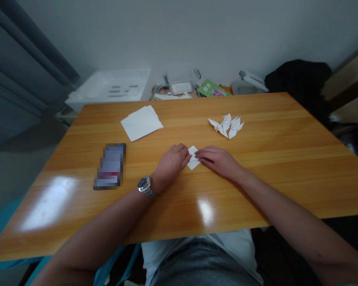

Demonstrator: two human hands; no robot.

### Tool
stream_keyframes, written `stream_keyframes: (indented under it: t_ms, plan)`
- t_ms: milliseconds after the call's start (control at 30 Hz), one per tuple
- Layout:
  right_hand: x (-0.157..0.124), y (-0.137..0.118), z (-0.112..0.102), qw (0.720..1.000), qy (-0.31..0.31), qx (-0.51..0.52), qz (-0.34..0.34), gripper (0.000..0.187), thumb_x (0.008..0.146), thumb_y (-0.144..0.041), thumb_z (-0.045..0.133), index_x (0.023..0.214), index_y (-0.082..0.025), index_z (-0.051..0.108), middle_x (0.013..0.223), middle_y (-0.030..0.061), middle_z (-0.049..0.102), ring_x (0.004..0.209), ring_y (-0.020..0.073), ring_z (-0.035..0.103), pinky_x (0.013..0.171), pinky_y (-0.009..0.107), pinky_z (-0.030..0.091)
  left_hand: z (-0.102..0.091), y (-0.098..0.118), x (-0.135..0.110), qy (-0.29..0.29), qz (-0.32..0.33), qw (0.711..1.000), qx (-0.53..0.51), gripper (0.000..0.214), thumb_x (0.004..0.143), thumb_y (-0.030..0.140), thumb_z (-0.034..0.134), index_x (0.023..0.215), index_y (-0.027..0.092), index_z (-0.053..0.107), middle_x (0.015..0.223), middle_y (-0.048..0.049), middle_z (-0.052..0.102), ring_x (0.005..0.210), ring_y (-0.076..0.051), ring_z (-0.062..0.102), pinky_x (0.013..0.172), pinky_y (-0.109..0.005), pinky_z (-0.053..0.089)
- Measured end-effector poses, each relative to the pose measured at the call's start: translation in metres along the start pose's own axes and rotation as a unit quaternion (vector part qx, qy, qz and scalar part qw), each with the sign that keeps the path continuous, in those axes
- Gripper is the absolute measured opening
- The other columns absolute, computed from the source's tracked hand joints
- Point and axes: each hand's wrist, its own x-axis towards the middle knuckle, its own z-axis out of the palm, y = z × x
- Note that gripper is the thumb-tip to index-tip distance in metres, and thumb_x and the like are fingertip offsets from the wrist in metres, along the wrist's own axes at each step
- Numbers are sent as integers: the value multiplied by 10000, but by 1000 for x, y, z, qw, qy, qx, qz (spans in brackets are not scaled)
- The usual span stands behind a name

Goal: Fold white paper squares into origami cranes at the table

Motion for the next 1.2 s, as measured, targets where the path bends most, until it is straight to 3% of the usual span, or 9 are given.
stream_keyframes:
  t_ms: [267,867,967,1067,1200]
  plan:
    - [0,-2,-3,1000,7,2,19,188,1001,-238,591,1120,-228,736,1143,98,770,1055,254,714,937,437,578,0,-10,-9,12,7,986,-164,141,914,309,714,909,186,646,1142,-82,629,1064,-223,625,989,-392,531]
    - [1,-7,-5,999,7,5,44,167,1006,-256,587,1087,-223,730,1126,98,767,1043,247,713,926,419,573,0,-5,-8,-4,-13,990,-141,122,961,239,591,876,175,652,1197,-110,620,1116,-245,615,1052,-437,513]
    - [2,-7,-5,999,10,-1,39,171,1011,-257,580,1081,-224,732,1122,97,767,1037,249,713,916,418,577,0,-4,-9,8,-23,991,-133,51,938,233,629,946,183,635,1126,-92,634,1060,-244,619,991,-424,528]
    - [3,-7,-4,999,10,-6,31,177,1016,-252,570,1076,-215,733,1114,97,767,1026,248,713,907,411,579,1,-4,-10,17,-35,990,-133,152,929,227,650,1072,188,615,1057,-68,647,995,-236,620,922,-405,538]
    - [2,-6,-3,999,15,-20,26,192,1019,-247,567,1080,-210,744,1109,99,769,1015,248,712,900,414,584,2,-6,-10,15,-16,991,-135,164,973,224,596,1125,202,654,1117,-65,653,1040,-225,624,958,-393,529]
